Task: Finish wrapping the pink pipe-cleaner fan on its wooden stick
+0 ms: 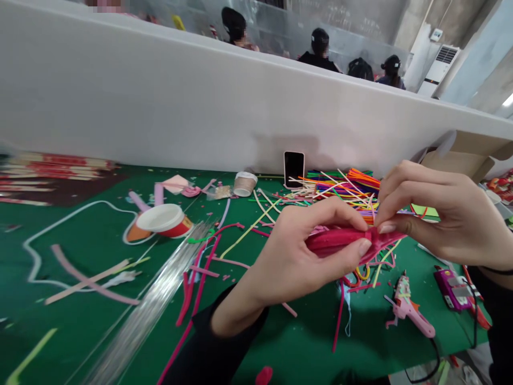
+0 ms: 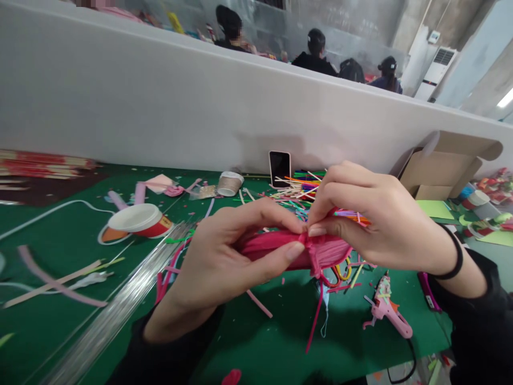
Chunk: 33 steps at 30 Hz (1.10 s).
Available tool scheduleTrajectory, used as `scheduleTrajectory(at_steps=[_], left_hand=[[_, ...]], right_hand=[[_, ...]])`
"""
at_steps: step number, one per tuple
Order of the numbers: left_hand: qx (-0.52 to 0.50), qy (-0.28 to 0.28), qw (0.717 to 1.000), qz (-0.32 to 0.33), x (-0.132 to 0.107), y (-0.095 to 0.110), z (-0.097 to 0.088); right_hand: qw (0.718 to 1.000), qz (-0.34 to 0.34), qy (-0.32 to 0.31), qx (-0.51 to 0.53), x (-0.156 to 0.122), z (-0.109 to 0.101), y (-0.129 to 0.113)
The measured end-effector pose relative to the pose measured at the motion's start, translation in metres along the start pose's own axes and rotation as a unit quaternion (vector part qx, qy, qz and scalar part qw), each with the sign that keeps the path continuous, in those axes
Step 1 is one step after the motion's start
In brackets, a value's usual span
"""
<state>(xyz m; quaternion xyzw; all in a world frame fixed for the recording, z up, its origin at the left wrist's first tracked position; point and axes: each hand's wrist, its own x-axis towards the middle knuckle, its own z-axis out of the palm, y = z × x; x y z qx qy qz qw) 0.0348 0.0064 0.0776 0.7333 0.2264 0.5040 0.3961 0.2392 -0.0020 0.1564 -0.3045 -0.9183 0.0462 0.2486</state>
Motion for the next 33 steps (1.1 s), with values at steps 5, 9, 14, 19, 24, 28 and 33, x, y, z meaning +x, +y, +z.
scheduleTrajectory(at_steps=[5, 9, 14, 19, 24, 28, 33], left_hand=[[0.033, 0.014, 0.999, 0.006, 0.000, 0.004, 0.000], [0.101, 0.035, 0.994, 0.034, 0.000, 0.007, 0.000], [0.120, 0.021, 0.992, 0.016, -0.002, 0.016, 0.002], [0.075, 0.067, 0.994, -0.052, -0.003, 0.026, 0.009], [0.002, 0.014, 0.996, -0.091, 0.002, 0.028, 0.003], [-0.043, -0.038, 0.992, -0.112, 0.005, 0.031, -0.004], [-0.056, -0.073, 0.989, -0.115, 0.004, 0.033, -0.004]], right_hand=[[1.000, 0.008, 0.009, -0.020, -0.004, 0.003, -0.007], [0.999, 0.004, 0.027, -0.035, -0.013, 0.005, -0.012], [0.998, -0.006, 0.035, -0.054, -0.018, 0.006, -0.019], [0.996, -0.014, 0.032, -0.078, -0.015, 0.006, -0.021], [0.997, -0.018, 0.031, -0.065, -0.014, 0.007, -0.020], [0.998, -0.016, 0.023, -0.063, -0.014, 0.006, -0.021], [1.000, -0.009, 0.004, -0.019, -0.013, 0.003, -0.020]])
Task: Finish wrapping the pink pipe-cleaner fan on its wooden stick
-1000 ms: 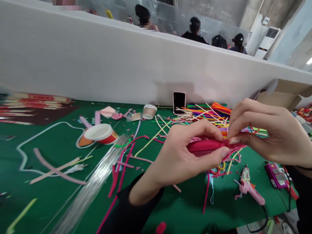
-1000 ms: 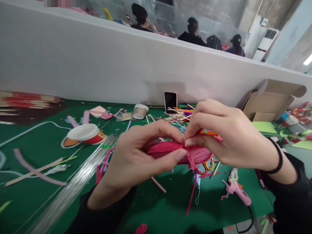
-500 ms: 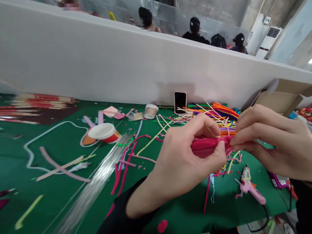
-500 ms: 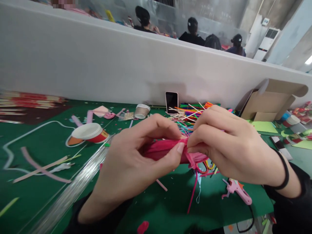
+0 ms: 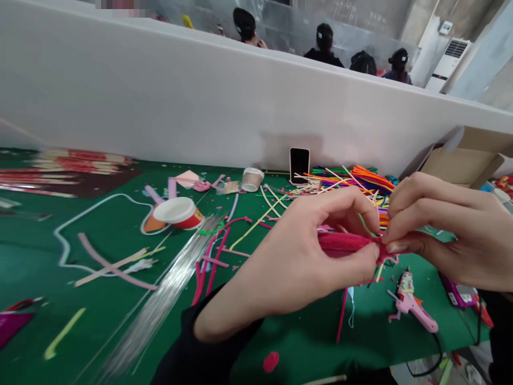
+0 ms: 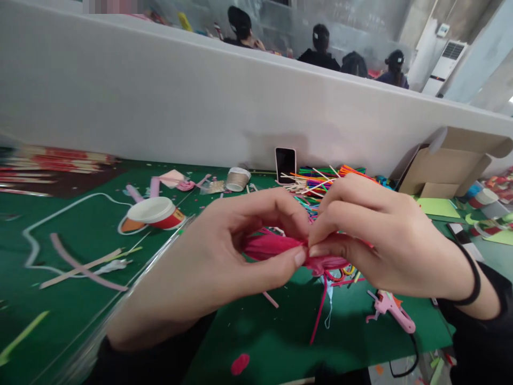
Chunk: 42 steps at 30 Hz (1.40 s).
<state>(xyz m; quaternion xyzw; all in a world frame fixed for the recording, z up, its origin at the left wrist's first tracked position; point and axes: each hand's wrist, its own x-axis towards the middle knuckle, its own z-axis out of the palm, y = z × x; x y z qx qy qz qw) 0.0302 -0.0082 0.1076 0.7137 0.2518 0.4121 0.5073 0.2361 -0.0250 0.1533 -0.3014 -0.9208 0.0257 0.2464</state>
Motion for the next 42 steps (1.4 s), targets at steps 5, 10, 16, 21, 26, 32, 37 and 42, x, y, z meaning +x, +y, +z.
scheduleTrajectory(at_steps=[5, 10, 16, 21, 26, 32, 37, 42], left_hand=[[-0.007, 0.006, 1.000, 0.014, 0.000, -0.005, 0.000], [0.006, 0.009, 1.000, 0.025, 0.000, -0.009, -0.003], [0.006, 0.026, 0.999, 0.046, 0.000, -0.014, -0.003], [0.000, 0.019, 0.998, 0.065, -0.006, -0.017, -0.003], [0.043, 0.044, 0.993, 0.098, -0.009, -0.018, -0.002], [0.057, 0.062, 0.989, 0.125, -0.008, -0.021, 0.000], [0.073, 0.077, 0.983, 0.147, -0.006, -0.024, 0.000], [0.082, 0.063, 0.975, 0.196, -0.006, -0.025, 0.000]], right_hand=[[0.990, 0.042, -0.055, 0.127, 0.007, -0.001, 0.010], [0.967, 0.091, -0.067, 0.227, 0.014, 0.001, 0.021], [0.964, 0.101, -0.069, 0.236, 0.019, 0.005, 0.025], [0.949, 0.119, -0.072, 0.284, 0.014, 0.014, 0.030], [0.951, 0.103, -0.047, 0.287, 0.011, 0.016, 0.030], [0.966, 0.074, -0.025, 0.247, 0.012, 0.011, 0.023], [0.946, 0.116, -0.072, 0.295, 0.011, 0.011, 0.028], [0.895, 0.178, -0.142, 0.384, 0.018, 0.009, 0.032]])
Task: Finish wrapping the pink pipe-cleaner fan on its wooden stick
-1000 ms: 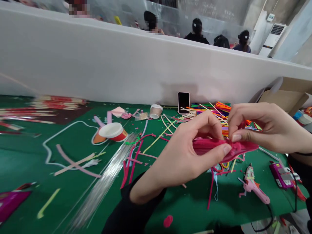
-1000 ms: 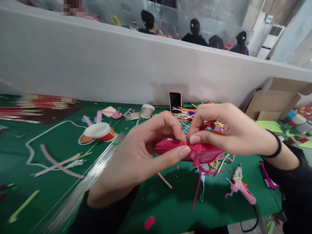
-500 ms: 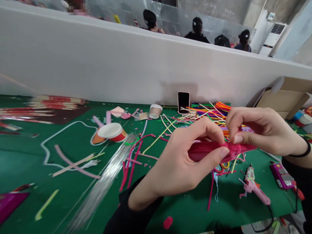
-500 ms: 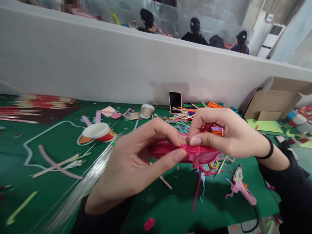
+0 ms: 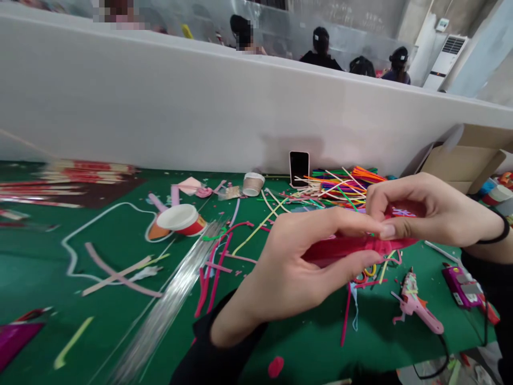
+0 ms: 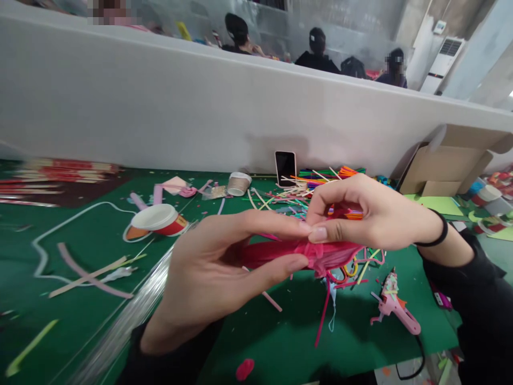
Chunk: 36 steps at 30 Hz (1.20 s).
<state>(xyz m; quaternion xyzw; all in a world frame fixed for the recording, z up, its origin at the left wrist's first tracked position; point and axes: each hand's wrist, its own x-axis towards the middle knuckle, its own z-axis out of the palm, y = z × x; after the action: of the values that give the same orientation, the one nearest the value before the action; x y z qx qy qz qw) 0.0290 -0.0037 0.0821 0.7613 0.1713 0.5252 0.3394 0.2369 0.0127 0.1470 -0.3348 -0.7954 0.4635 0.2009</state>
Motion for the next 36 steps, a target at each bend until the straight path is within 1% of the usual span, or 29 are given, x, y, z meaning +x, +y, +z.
scheduleTrajectory(at_steps=[3, 5, 7, 10, 13, 15, 16, 18, 20, 21, 23, 25, 28, 30, 32, 34, 36], left_hand=[[0.031, 0.005, 0.999, 0.045, -0.002, -0.002, 0.001], [0.033, 0.012, 0.997, 0.070, -0.004, -0.002, 0.001], [0.032, 0.019, 0.996, 0.077, -0.005, -0.002, 0.001], [0.039, 0.012, 0.998, 0.047, -0.005, 0.002, 0.000], [0.054, -0.011, 0.998, 0.012, -0.005, 0.006, -0.003], [0.075, -0.008, 0.997, -0.003, -0.005, 0.005, -0.005], [0.085, -0.002, 0.996, -0.007, -0.005, 0.004, -0.007], [0.104, 0.014, 0.994, -0.017, -0.005, -0.001, -0.011], [0.114, 0.024, 0.993, -0.030, -0.004, -0.006, -0.016], [0.116, 0.026, 0.992, -0.039, -0.003, -0.007, -0.018], [0.118, 0.021, 0.991, -0.051, -0.002, -0.008, -0.020], [0.127, 0.003, 0.990, -0.057, -0.001, -0.006, -0.020], [0.159, -0.037, 0.985, -0.058, 0.002, -0.004, -0.024], [0.177, -0.069, 0.981, -0.046, 0.006, -0.008, -0.032], [0.178, -0.101, 0.978, -0.028, 0.011, -0.015, -0.043], [0.171, -0.120, 0.978, -0.019, 0.017, -0.023, -0.053], [0.136, -0.148, 0.979, -0.021, 0.020, -0.027, -0.058]], right_hand=[[0.993, 0.055, -0.056, 0.088, 0.005, -0.002, 0.006], [0.982, 0.071, -0.099, 0.145, 0.007, -0.002, 0.014], [0.974, 0.062, -0.121, 0.180, 0.009, -0.002, 0.023], [0.975, 0.033, -0.108, 0.189, 0.011, 0.001, 0.032], [0.983, 0.017, -0.081, 0.163, 0.012, 0.003, 0.036], [0.991, 0.000, -0.042, 0.130, 0.010, 0.002, 0.038], [0.994, -0.011, -0.011, 0.105, 0.008, 0.002, 0.039], [0.996, -0.035, 0.075, 0.029, 0.002, 0.000, 0.042], [0.984, -0.063, 0.154, -0.071, -0.005, -0.003, 0.045], [0.974, -0.078, 0.179, -0.115, -0.008, -0.004, 0.047], [0.957, -0.106, 0.202, -0.180, -0.011, -0.004, 0.052], [0.947, -0.130, 0.201, -0.214, -0.011, -0.003, 0.057], [0.945, -0.143, 0.193, -0.221, -0.007, 0.004, 0.062], [0.951, -0.132, 0.191, -0.202, -0.006, 0.015, 0.062], [0.959, -0.109, 0.196, -0.171, -0.007, 0.031, 0.062], [0.966, -0.083, 0.211, -0.125, -0.009, 0.051, 0.062], [0.964, -0.068, 0.242, -0.085, -0.010, 0.071, 0.064]])
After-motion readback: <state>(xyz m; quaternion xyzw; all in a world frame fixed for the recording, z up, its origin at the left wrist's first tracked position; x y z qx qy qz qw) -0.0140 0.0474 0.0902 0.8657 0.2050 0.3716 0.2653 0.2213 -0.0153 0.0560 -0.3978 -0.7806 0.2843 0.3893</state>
